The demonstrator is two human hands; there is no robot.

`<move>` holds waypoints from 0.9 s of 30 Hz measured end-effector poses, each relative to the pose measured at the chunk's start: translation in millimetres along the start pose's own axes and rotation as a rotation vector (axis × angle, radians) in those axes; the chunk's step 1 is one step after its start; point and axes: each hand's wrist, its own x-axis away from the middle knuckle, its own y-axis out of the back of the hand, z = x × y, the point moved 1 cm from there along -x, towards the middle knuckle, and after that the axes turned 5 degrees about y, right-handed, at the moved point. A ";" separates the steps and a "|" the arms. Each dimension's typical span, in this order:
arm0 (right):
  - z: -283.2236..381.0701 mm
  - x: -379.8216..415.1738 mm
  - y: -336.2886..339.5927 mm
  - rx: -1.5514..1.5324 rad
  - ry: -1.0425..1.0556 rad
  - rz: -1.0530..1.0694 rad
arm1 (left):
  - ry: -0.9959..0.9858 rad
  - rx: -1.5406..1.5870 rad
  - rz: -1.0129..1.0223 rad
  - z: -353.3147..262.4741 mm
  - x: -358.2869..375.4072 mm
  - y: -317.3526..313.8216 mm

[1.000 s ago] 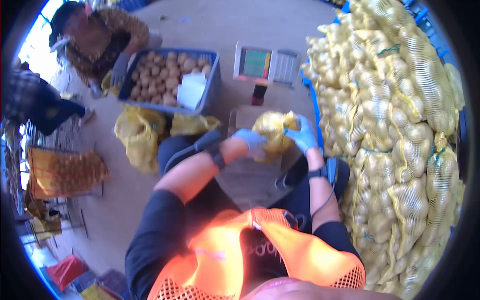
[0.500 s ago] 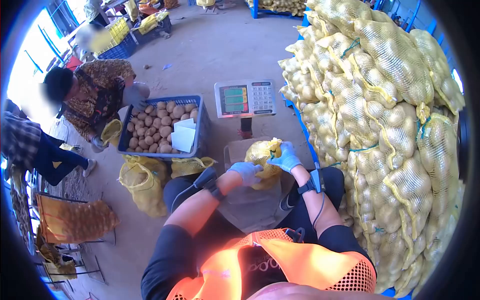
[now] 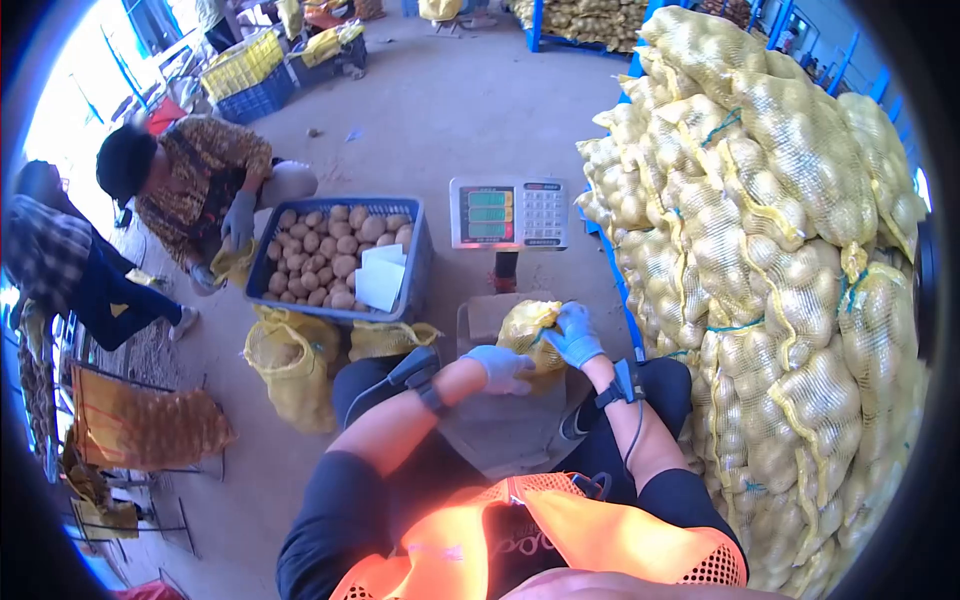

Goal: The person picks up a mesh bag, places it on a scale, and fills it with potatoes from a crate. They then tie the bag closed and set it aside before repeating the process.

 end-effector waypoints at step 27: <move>166.2 56.0 284.7 -0.953 0.053 -0.579 | -0.734 2.252 -0.101 -91.2 1.7 -64.8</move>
